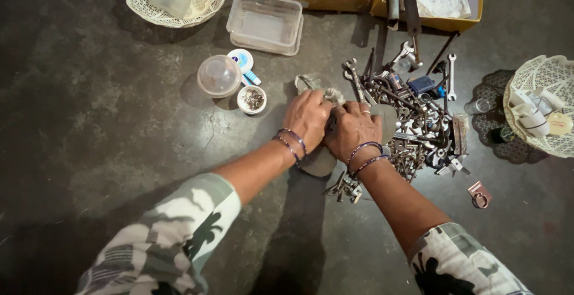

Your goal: The person sits on the floor and cleans various metal hardware items, including wrenches and a fan blade, using a cloth. They wipe each item individually and place them into a cardboard box or a plastic container.

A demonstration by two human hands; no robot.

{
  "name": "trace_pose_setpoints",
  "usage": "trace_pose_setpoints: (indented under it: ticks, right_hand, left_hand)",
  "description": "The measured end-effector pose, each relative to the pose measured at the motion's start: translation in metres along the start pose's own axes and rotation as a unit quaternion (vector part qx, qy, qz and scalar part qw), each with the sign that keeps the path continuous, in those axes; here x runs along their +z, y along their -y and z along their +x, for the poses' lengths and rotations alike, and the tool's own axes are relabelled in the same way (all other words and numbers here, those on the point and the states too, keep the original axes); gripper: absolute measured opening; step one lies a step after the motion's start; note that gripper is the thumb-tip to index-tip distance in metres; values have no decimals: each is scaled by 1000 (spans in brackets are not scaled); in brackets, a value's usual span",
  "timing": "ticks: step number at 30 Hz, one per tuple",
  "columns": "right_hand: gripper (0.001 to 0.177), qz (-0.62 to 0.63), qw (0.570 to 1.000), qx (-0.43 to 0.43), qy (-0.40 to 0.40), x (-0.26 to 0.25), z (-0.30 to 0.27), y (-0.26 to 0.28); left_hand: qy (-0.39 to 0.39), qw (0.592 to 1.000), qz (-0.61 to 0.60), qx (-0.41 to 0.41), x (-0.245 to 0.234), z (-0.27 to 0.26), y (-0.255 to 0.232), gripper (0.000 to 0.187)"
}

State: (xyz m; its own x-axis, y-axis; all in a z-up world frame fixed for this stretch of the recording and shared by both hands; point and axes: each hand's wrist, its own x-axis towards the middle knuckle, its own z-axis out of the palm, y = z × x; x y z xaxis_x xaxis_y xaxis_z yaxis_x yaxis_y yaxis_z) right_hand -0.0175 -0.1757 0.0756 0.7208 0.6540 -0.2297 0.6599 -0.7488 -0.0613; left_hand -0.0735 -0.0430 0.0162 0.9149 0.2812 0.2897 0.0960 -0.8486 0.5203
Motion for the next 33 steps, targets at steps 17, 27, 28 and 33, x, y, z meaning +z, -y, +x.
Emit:
trace_pose_setpoints:
  ticks: [17,27,28,33]
  right_hand:
    - [89,12,998,-24,-64,14,-1,-4]
    - [102,18,1000,6,-11,-1,-3,7]
    - [102,22,1000,8,-7,0,-4,6]
    - [103,19,1000,7,-16,1,-4,10]
  left_hand:
    - [2,994,63,84,-6,-14,-3,13]
    - [-5,987,88,138,3,17,20,35]
    - [6,983,90,158,4,13,20,37]
    - [105,964,210,122,6,38,15,33]
